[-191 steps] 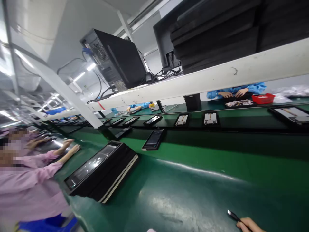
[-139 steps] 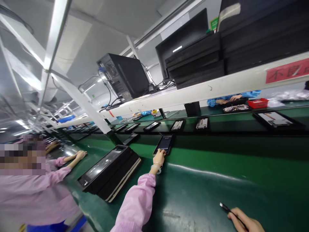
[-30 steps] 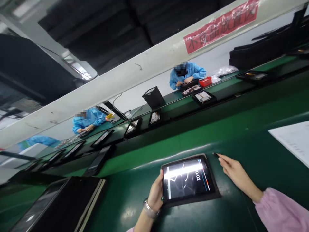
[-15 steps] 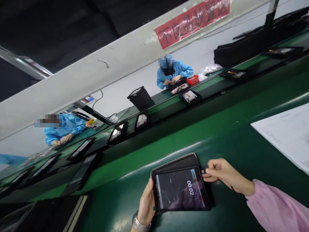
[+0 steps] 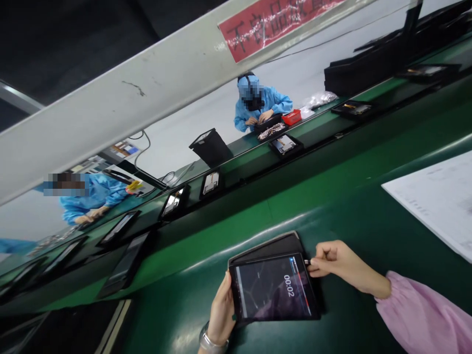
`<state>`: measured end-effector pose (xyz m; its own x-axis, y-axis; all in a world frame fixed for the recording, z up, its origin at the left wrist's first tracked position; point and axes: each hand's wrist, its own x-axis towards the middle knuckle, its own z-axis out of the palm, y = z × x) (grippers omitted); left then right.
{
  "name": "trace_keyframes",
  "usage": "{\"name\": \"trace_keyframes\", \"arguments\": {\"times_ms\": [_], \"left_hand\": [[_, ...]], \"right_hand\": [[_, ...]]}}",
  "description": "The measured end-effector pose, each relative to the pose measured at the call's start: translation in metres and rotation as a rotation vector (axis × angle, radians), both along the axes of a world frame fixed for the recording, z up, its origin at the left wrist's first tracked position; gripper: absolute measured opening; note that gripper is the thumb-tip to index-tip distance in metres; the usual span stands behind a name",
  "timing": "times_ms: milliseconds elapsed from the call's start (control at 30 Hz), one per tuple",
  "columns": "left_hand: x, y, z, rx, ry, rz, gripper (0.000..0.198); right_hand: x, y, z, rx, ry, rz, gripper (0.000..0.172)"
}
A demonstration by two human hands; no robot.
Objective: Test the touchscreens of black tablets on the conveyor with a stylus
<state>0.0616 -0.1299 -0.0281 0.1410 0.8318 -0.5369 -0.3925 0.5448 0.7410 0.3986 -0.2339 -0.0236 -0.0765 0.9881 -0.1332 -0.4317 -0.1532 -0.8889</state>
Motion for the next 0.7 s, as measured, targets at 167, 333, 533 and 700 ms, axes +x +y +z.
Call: {"name": "trace_keyframes", "arguments": {"times_ms": [167,333,533,700], "left_hand": [[-0.001,-0.001,-0.001,0.032,-0.009,-0.018,0.033],[-0.001,0.001,-0.003,0.045,0.027,-0.023,0.036],[-0.004,0.005,-0.007,0.059,0.015,-0.134,0.044],[-0.002,0.008,-0.005,-0.036,-0.009,-0.166,0.045]], "right_hand": [[0.004,0.000,0.006,0.014,-0.017,0.065,0.052],[0.001,0.000,0.012,0.019,-0.068,0.064,0.050],[0.003,0.000,0.010,0.008,-0.127,0.070,0.051],[0.007,0.005,0.003,-0.004,-0.177,0.105,0.050]]}}
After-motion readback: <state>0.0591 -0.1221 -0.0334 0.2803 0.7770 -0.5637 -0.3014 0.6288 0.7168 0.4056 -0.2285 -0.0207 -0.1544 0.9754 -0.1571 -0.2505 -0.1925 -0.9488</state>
